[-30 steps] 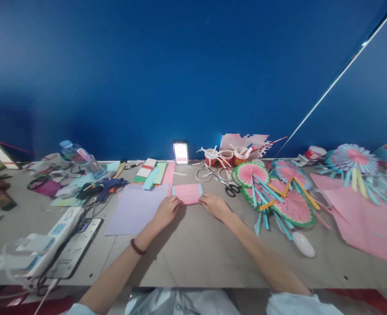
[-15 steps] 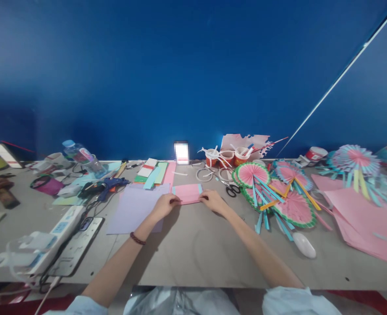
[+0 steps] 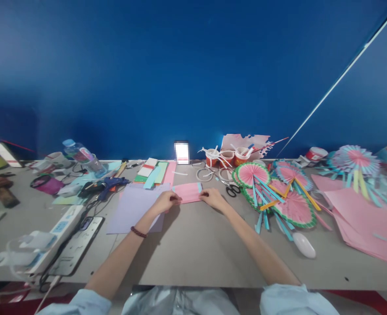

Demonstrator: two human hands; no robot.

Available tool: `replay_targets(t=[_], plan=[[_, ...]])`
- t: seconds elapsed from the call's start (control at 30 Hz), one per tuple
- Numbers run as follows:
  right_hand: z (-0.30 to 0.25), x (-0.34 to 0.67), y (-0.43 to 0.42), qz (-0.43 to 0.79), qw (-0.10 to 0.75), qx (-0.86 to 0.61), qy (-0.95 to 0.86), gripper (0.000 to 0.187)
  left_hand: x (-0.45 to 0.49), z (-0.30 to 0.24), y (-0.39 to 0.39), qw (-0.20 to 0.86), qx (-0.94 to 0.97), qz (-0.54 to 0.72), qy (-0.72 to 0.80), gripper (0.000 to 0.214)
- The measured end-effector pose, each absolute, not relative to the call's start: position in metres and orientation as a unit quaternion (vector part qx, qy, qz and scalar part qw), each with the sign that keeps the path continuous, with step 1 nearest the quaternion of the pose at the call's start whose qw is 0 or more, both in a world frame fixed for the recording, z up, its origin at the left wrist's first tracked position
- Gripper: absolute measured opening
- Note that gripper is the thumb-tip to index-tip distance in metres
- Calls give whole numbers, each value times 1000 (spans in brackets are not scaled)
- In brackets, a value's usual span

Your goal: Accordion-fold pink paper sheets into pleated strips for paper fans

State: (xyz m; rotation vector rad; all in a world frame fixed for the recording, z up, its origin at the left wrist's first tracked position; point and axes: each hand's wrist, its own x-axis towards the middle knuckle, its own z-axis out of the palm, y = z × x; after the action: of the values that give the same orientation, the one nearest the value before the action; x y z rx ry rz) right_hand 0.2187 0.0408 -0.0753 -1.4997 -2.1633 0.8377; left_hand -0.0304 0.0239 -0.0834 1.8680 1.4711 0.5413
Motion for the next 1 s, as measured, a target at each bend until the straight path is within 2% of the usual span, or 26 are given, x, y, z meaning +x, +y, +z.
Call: replay_targets(t=[0.23, 0.47, 0.67, 1.0], plan=[[-73, 220, 35, 293, 182, -503, -792, 17, -25, -83, 13, 319, 744, 222, 543, 11], [-74, 220, 29, 274, 188, -479, -812, 15, -20, -85, -2, 237, 769, 219, 552, 15], [-79, 217, 34, 264, 175, -502, -805, 16, -20, -88, 1, 272, 740, 223, 573, 15], [-73, 215, 27, 274, 146, -532, -787, 21, -16, -76, 8, 260, 743, 188, 588, 20]])
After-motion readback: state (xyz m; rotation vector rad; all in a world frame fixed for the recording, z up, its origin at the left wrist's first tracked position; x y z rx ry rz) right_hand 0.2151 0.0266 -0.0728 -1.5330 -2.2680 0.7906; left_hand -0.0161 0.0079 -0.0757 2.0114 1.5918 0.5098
